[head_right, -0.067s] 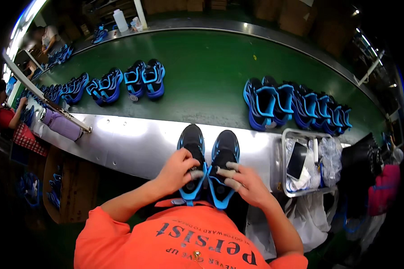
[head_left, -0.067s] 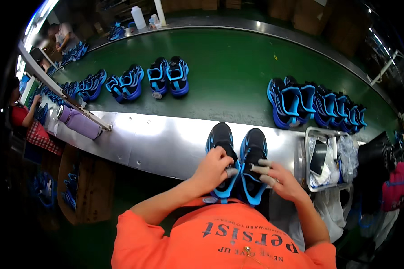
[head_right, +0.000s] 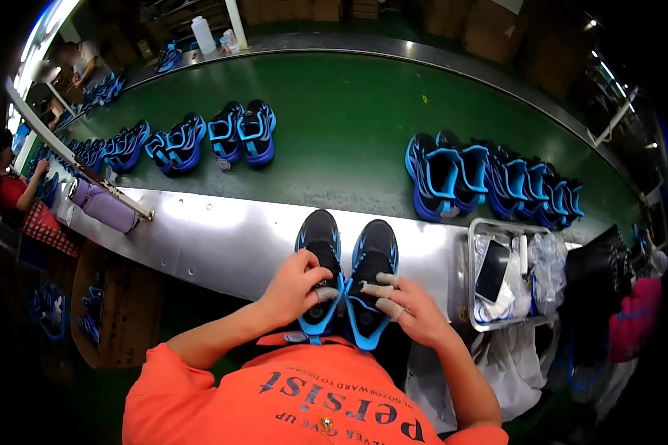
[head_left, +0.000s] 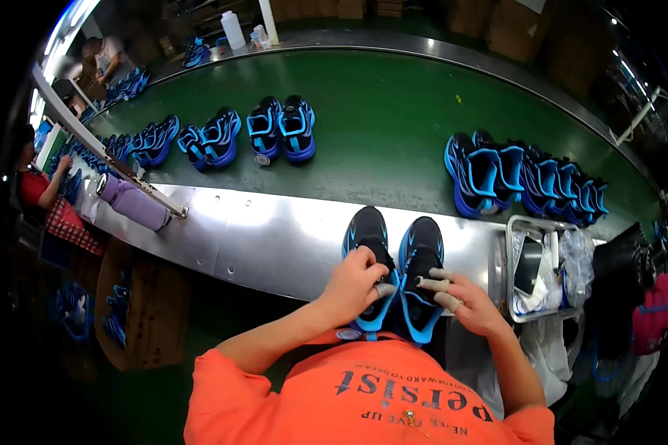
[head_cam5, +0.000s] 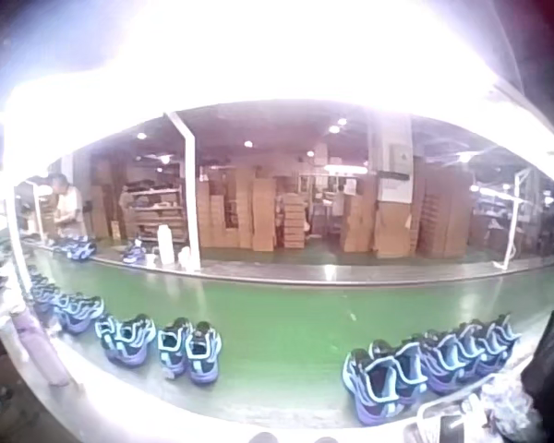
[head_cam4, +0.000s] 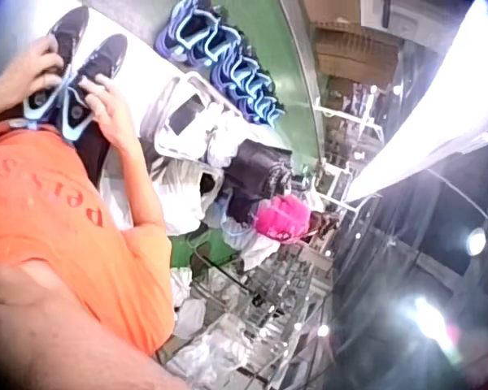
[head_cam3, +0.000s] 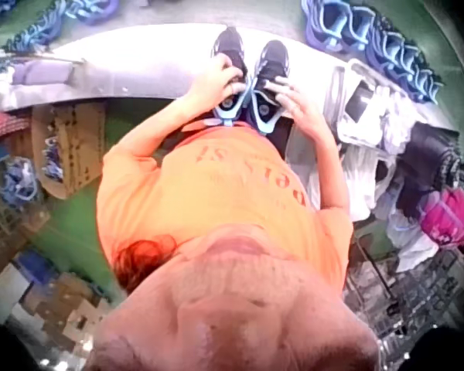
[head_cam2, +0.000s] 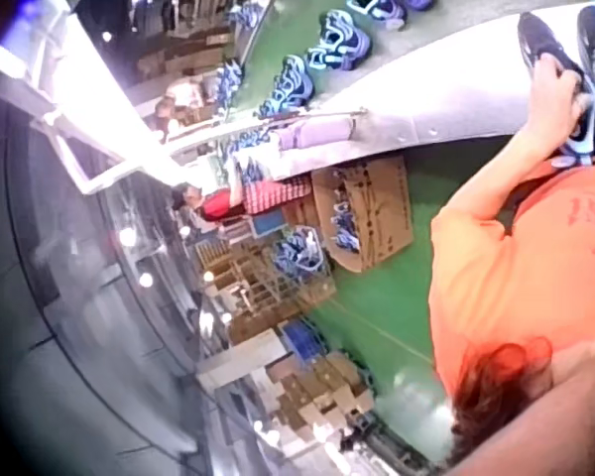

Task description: The person wipes and checks the dials on pairs of shoes by hand at a workstation and places the shoes onto a conveyor belt.

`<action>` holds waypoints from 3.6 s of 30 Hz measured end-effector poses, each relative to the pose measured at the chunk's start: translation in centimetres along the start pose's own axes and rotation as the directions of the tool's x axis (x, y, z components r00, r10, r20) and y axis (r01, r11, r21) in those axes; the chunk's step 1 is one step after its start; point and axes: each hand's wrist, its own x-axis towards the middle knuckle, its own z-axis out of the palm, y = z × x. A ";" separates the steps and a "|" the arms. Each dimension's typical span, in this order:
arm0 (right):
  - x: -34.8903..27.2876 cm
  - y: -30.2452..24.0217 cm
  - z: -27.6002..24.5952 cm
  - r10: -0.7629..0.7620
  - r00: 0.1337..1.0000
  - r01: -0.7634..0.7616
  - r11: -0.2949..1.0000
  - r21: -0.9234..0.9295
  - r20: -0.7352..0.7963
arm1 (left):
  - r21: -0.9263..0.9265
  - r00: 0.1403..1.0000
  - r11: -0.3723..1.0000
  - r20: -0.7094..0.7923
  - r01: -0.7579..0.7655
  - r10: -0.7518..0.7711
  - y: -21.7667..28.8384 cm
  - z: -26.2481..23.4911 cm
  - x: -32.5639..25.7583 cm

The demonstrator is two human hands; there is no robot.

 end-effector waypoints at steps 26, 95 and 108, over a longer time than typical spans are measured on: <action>-0.8 -0.3 1.2 0.090 0.974 -0.146 0.950 -0.276 -0.206 | -0.262 0.992 0.959 0.093 0.108 -0.086 1.5 0.3 0.2; 4.2 4.0 -3.0 -0.180 0.974 0.163 0.978 -0.127 -0.139 | -0.086 0.969 0.969 0.103 0.231 -0.222 0.5 0.4 6.3; 3.9 3.8 -1.8 0.066 0.968 -0.122 0.967 -0.223 -0.243 | -0.135 0.979 0.981 0.168 0.138 -0.115 -0.2 -0.4 6.2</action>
